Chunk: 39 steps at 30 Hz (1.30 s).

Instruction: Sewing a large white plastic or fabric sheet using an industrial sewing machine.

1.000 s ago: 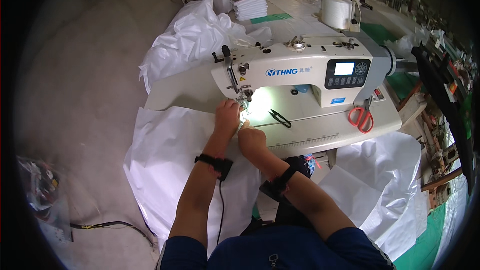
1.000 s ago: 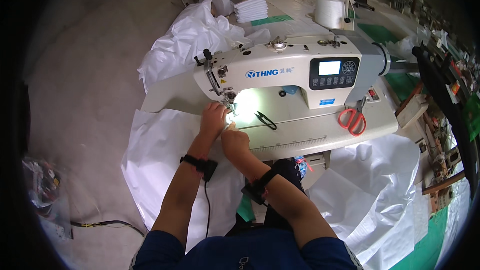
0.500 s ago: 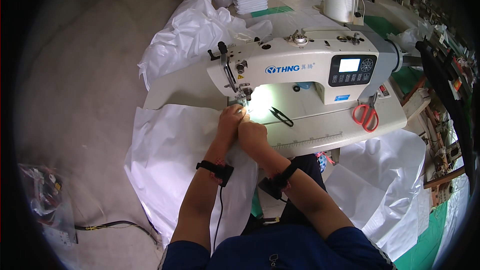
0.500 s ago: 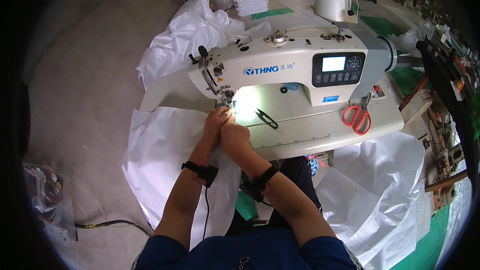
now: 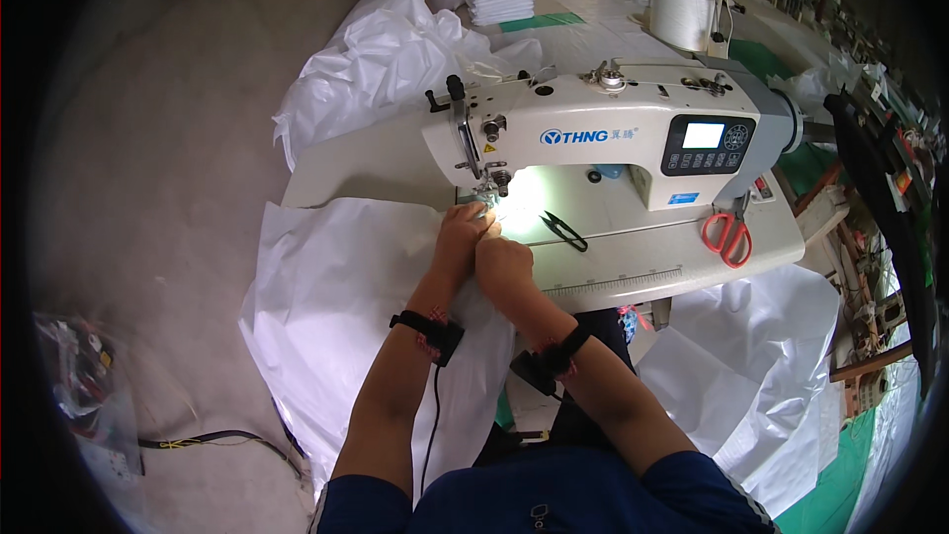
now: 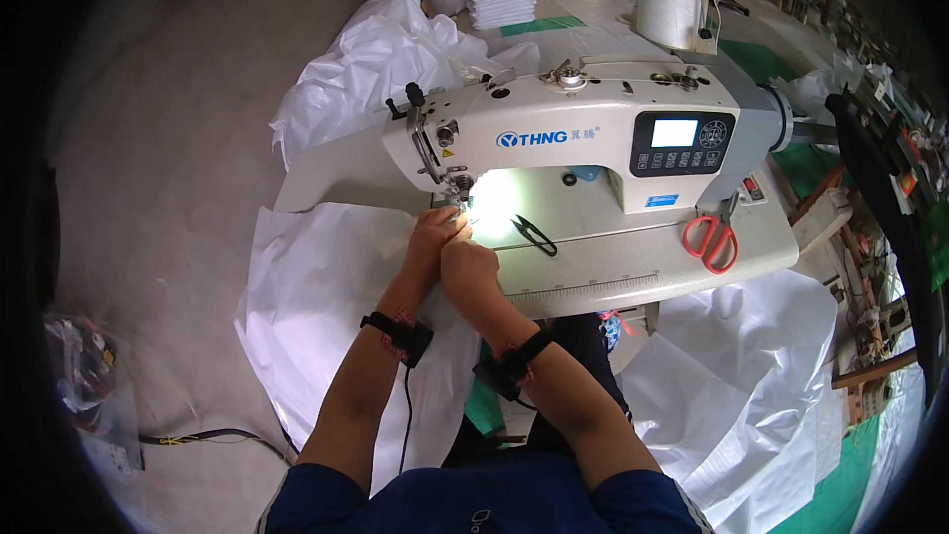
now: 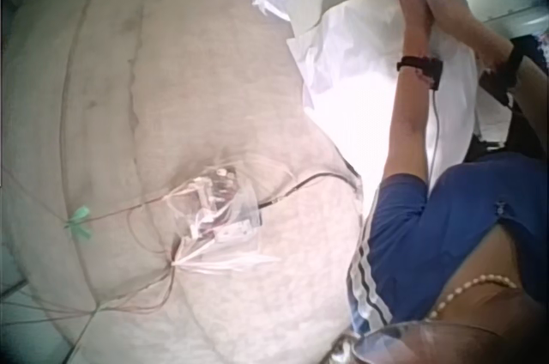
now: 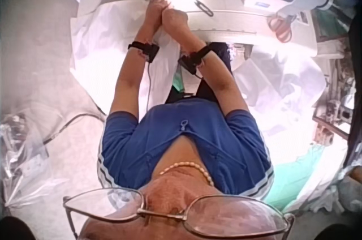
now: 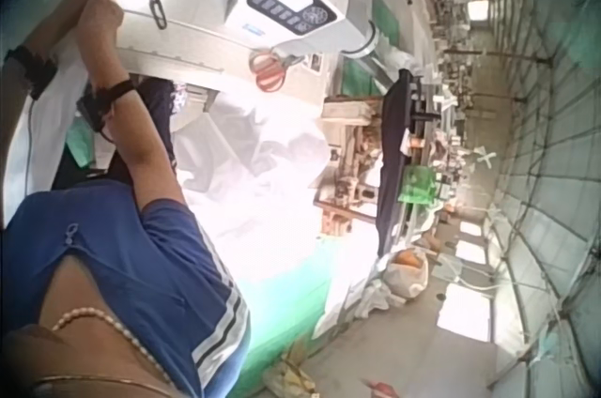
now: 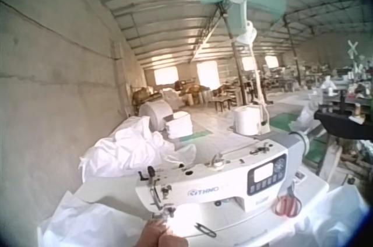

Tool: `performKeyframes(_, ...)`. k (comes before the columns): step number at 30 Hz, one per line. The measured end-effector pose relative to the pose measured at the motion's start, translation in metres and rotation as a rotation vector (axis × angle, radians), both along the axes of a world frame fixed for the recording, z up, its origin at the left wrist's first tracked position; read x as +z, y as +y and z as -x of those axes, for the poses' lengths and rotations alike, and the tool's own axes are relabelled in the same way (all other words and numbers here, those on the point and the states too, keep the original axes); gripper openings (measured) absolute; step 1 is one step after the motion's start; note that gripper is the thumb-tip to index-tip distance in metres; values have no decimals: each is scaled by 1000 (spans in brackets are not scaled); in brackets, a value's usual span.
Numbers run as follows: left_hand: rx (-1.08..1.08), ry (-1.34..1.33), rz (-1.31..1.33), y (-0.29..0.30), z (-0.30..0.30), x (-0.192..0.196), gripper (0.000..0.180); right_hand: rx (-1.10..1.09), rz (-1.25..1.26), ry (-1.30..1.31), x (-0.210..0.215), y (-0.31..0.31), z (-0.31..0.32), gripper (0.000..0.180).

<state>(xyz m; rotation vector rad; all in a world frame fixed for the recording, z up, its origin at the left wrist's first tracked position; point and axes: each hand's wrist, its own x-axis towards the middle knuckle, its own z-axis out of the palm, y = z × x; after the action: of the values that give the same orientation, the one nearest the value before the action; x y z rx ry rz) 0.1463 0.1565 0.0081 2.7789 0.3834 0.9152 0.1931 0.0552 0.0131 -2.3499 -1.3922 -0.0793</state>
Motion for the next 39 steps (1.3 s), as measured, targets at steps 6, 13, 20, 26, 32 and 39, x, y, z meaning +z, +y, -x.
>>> performKeyframes(6,-34,10,-48,-1,3,4,17,-32,-19,-14,-3,0,-1,22)
performKeyframes(13,-37,-64,47,10,6,-6,15,-7,16,87,10,-33,28,23)
performKeyframes(20,40,382,-16,-41,-4,11,25,173,196,118,39,-91,6,13)
performKeyframes(26,113,-13,9,-44,9,-10,26,-140,-82,-405,0,-86,-86,23)
performKeyframes(32,107,7,21,-39,9,-10,26,-174,-201,-346,-1,-50,-87,28)
performKeyframes(39,88,-23,44,-37,4,-15,26,112,-1027,1257,-22,27,-77,32)
